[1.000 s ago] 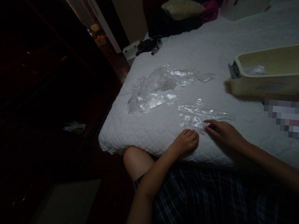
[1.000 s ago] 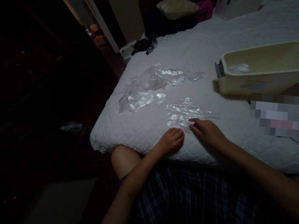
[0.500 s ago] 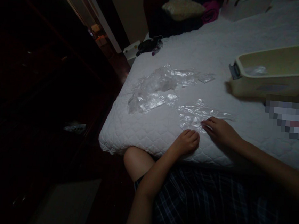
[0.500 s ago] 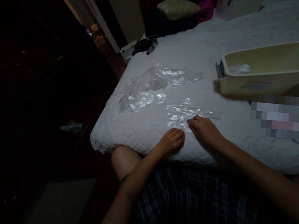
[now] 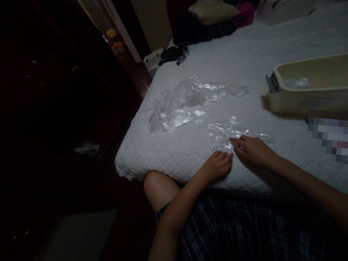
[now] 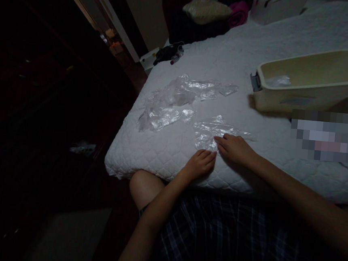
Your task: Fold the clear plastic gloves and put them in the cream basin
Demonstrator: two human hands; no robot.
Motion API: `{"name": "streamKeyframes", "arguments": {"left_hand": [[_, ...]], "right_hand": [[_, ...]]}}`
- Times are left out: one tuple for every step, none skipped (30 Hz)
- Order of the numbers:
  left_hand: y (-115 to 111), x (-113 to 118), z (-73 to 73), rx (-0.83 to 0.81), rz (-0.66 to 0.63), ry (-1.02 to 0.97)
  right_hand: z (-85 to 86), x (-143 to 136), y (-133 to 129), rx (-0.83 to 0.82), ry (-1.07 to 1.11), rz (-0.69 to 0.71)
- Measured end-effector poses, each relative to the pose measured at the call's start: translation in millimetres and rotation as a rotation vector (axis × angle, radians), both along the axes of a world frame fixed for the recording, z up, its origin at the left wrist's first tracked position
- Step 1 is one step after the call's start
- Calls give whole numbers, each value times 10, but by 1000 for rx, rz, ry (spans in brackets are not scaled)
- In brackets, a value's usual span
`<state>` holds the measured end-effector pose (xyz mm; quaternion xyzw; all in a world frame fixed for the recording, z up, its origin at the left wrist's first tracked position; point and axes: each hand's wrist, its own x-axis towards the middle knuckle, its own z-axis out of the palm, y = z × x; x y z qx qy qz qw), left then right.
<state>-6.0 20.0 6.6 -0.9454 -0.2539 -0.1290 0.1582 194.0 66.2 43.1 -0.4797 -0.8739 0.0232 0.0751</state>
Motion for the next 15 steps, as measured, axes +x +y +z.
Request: {"name": "streamKeyframes", "arguments": {"left_hand": [[0, -2, -3, 6, -1, -1], [-1, -4, -7, 12, -1, 0], [-2, -6, -11, 17, 2, 1], [-4, -9, -15, 21, 6, 2], [-5, -11, -17, 25, 10, 3], [-8, -13, -18, 28, 12, 6], [-11, -15, -15, 30, 14, 12], [-15, -17, -11, 30, 18, 21], [-19, -19, -4, 29, 22, 35], [-24, -22, 3, 26, 28, 51], [-29, -23, 9, 24, 35, 64], [-33, -24, 11, 24, 42, 72], [-36, -24, 10, 29, 46, 71], [-38, -24, 3, 40, 49, 60], [-38, -22, -8, 56, 52, 40]], "right_hand": [[15, -15, 4, -11, -9, -6], [27, -30, 4, -21, -21, -11], [37, -45, 2, -32, -33, -16], [42, -59, -1, -40, -44, -23], [45, -71, -6, -45, -50, -32], [45, -79, -10, -47, -50, -39], [43, -84, -13, -48, -44, -46], [39, -86, -15, -48, -35, -51], [34, -86, -16, -48, -24, -52], [29, -83, -16, -48, -14, -50], [24, -80, -16, -46, -6, -46], [18, -76, -18, -42, 3, -43], [13, -72, -20, -38, 14, -39], [8, -67, -23, -33, 28, -39], [3, -63, -28, -28, 47, -41]]}}
